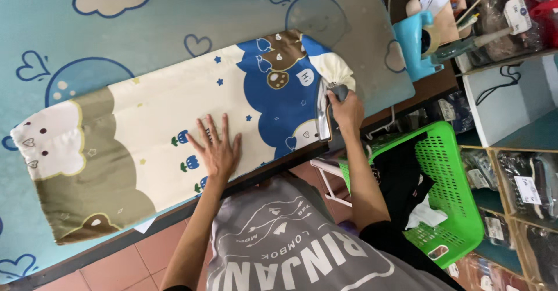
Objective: The person irons a pillowcase and then folds it by hand on a table.
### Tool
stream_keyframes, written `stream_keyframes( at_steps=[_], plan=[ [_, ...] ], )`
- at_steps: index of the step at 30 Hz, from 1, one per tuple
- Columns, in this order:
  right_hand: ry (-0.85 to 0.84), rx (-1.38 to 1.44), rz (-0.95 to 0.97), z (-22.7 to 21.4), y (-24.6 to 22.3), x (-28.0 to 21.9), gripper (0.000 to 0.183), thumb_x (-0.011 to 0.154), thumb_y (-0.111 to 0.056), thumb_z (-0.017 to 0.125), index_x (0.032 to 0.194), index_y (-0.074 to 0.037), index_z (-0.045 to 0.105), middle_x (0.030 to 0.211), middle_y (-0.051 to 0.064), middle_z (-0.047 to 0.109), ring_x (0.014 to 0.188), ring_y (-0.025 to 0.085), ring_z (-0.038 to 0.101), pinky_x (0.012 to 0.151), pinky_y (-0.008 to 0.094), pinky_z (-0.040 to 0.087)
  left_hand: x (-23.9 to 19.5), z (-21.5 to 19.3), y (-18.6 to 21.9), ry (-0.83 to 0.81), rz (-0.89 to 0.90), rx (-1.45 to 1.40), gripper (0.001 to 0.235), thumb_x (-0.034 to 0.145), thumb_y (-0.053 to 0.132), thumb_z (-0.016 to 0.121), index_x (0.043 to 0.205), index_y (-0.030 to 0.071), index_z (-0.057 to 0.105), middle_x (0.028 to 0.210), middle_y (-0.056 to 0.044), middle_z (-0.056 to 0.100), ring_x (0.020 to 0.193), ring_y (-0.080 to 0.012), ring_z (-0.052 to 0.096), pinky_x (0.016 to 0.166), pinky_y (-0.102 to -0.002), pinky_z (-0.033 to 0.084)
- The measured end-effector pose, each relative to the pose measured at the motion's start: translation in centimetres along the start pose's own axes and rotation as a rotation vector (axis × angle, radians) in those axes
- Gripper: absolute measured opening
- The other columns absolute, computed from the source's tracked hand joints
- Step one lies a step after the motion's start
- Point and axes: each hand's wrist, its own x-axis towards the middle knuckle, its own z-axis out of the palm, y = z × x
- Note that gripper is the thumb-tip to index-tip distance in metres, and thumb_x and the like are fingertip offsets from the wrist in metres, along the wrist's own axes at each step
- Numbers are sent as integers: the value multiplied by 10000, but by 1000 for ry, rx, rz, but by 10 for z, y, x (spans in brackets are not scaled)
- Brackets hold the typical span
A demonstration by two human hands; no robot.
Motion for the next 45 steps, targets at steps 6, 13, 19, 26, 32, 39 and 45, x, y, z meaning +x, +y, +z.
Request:
stream_keyframes(
  at_steps=[6,13,19,26,32,39,45],
  plan=[
    [-165,523,-78,-51,19,14,389,788,-455,938,924,-122,792,683,123,707,650,212,678,570,368,513,10,22,60,300,29,1,605,1036,404,581,1595,181,516,1672,-311,358,1586,-511,214,1169,-797,101],
    [-28,759,-280,-112,45,118,333,957,-316,896,895,-80,669,495,45,545,413,113,544,441,247,374,65,82,209,238,40,-549,190,966,260,682,1146,251,742,1083,-17,728,1020,-264,735,907,-411,551],
    [336,930,-520,-29,68,210,538,1020,-148,838,1392,119,556,1311,378,638,1318,357,573,1098,527,484,111,108,304,-291,-444,-1428,617,874,363,865,1414,143,663,1126,-157,798,1037,-250,789,847,-335,650],
    [441,1306,-528,-14,64,203,172,1070,-239,693,1007,-95,622,784,50,595,789,146,607,867,312,491,135,80,335,-408,-722,-1590,861,804,551,908,1406,8,617,1025,-195,735,896,-227,691,756,-381,525],
    [253,650,-529,-37,117,168,559,982,-376,822,1299,-12,540,1213,234,645,1223,368,582,1108,525,381,139,132,333,-296,-633,-1481,533,734,449,966,1110,103,817,774,-36,727,623,-94,597,516,-240,484],
    [-73,182,-807,-67,24,95,164,967,-342,780,1026,-193,745,937,52,760,915,296,728,814,435,569,133,124,348,-324,-733,-1334,870,687,362,963,1436,74,626,1099,-168,776,1066,-277,764,896,-405,635],
    [-95,-431,-816,10,-60,141,641,743,-534,925,1099,-117,593,975,122,695,984,353,738,771,530,645,161,224,363,-343,-687,-1058,408,723,553,844,1071,341,828,995,22,814,1044,-270,771,918,-406,640]
  ],
)
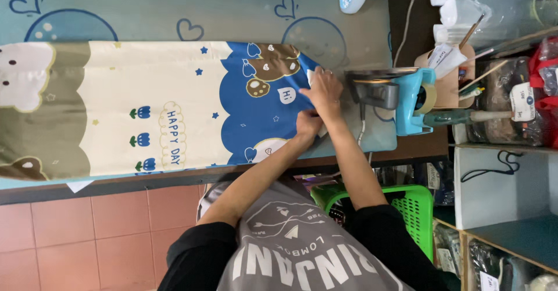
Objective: The person irons a pillowcase and then folds it by hand on a table.
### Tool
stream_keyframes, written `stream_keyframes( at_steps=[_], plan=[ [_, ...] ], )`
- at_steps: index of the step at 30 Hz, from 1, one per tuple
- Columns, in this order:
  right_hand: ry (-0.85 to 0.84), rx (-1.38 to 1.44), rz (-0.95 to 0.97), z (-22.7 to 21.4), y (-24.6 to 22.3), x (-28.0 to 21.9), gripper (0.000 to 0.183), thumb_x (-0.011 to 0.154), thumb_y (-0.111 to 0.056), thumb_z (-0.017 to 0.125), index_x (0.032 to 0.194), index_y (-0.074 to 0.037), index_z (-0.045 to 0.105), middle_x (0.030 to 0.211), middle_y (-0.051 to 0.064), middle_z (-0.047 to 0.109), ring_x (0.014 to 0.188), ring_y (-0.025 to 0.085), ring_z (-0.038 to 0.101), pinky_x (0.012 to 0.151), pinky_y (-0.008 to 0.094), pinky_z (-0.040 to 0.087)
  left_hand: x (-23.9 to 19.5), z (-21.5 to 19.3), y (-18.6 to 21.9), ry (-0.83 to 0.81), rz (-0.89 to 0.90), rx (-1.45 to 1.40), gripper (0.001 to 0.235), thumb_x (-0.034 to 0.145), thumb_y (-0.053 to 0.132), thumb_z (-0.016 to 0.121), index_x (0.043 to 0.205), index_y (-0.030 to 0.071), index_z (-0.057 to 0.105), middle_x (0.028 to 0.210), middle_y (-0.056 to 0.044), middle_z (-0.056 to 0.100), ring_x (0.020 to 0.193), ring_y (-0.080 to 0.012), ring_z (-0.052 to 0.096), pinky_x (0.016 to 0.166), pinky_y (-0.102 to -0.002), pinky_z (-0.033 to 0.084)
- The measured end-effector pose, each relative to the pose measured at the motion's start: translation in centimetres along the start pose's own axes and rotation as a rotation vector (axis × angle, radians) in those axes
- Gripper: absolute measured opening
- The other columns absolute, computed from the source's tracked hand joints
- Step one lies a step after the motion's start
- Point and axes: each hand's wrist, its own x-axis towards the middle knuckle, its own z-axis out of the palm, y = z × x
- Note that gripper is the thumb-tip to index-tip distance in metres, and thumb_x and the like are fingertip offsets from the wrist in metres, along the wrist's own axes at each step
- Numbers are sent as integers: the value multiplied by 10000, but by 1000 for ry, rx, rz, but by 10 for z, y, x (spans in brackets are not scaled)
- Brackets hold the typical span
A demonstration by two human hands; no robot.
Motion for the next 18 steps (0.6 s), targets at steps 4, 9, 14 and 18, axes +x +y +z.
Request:
stream_keyframes(
  at_steps=[4,9,14,18],
  plan=[
    [-132,53,35,6,18,34,236,877,-386,708,905,-164,783,876,100,779,962,372,765,782,501,614,-77,-78,44,79,102,-131,431,669,494,909,1010,249,815,801,-9,772,843,-241,787,773,-369,620],
    [-245,967,-66,-42,-26,26,136,912,-175,687,1026,-109,655,759,34,728,650,114,709,547,230,561,-148,-159,64,98,274,208,537,955,401,622,1422,138,592,935,-131,814,1029,-418,767,961,-568,564],
    [-416,1238,-256,-83,-138,24,566,944,-23,618,1453,-163,415,862,14,691,745,79,719,637,170,583,-185,-265,48,294,301,312,520,1014,327,504,1490,121,551,856,-273,774,908,-490,764,871,-592,578],
    [-557,1212,-468,-69,-251,37,366,949,-54,647,1307,-104,701,761,58,713,681,64,679,589,167,569,-185,-364,-2,543,215,218,410,953,389,581,1310,233,708,823,-115,793,862,-414,775,804,-559,602]
  ],
)
